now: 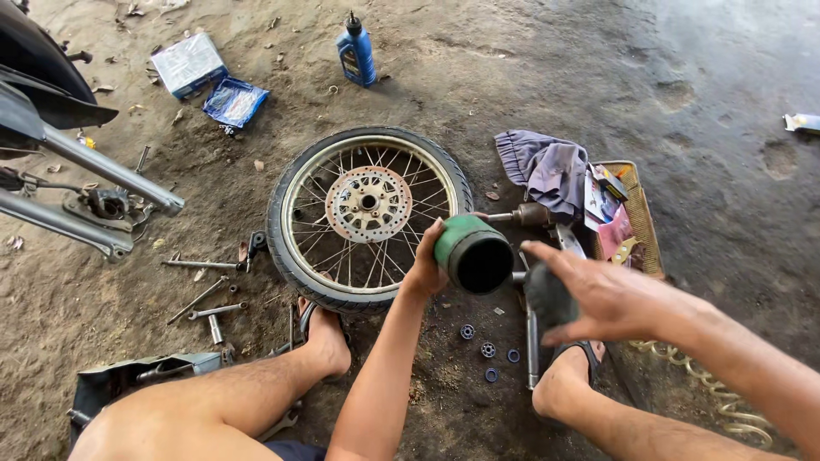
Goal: The person works on a motorcycle wheel, handling small bearings and components, using a cloth to wipe parts, and using a hammer with a punch to drive components into the hub.
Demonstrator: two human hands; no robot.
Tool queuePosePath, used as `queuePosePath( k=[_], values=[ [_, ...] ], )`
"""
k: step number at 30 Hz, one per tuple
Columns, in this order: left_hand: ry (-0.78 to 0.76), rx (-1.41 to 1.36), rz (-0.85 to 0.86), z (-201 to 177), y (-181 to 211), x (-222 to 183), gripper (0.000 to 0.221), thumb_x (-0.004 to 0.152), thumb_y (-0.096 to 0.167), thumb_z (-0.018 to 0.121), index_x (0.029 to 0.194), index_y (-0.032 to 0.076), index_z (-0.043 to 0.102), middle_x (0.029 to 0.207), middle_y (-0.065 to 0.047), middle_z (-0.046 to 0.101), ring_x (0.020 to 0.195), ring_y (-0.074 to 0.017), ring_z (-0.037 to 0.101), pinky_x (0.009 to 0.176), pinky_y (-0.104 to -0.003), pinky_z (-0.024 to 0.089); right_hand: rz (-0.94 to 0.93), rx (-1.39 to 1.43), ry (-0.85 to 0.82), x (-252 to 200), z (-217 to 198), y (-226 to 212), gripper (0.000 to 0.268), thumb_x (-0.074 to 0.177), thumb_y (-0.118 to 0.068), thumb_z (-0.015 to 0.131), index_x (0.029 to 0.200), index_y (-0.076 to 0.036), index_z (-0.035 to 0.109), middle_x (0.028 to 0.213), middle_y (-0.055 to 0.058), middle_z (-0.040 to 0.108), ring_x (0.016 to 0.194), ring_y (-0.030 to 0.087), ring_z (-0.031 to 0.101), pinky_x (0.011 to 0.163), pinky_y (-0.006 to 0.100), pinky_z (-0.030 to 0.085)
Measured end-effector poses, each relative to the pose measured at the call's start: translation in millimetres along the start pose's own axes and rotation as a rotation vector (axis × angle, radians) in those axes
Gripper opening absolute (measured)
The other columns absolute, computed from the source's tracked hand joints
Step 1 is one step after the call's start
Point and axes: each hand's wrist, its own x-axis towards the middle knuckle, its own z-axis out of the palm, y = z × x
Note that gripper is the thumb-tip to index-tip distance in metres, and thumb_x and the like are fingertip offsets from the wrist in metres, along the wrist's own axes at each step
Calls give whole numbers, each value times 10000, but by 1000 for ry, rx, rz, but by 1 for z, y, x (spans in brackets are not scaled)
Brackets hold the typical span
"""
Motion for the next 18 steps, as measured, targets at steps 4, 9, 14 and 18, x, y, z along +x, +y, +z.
queuePosePath(
  k=[4, 9, 14, 18],
  values=[
    [19, 161, 95, 12, 8, 2, 684, 739, 530, 520, 1171, 0, 489, 999, -146, 591, 885, -216, 589, 786, -314, 470, -18, 140, -147, -2, 9, -15, 1274, 625, -534, 793, 1386, -115, -139, 1445, 119, 91, 1291, 204, 282, 1025, 285, 241],
    [95, 278, 367, 8, -12, 4, 739, 754, 537, 359, 1193, -47, 474, 1113, -210, 533, 934, -234, 556, 840, -337, 420, 207, 99, -201, -4, -2, -35, 1065, 561, -669, 721, 1341, -260, 123, 1119, 149, 575, 989, 342, 608, 834, 470, 479],
    [110, 408, 381, 19, -9, 8, 781, 719, 606, 424, 1165, -27, 522, 1057, -168, 578, 941, -196, 554, 843, -313, 418, 213, 60, -221, 9, 3, -48, 1166, 584, -687, 674, 1391, -179, 5, 1103, 191, 562, 996, 364, 587, 826, 474, 484],
    [97, 479, 413, 27, -9, 11, 793, 718, 639, 426, 1144, -20, 546, 1090, -187, 580, 1008, -248, 551, 868, -348, 411, 223, 417, -234, 22, 7, -36, 926, 598, -576, 728, 1210, -21, 310, 1025, 256, 595, 792, 381, 658, 524, 376, 593]
  ],
)
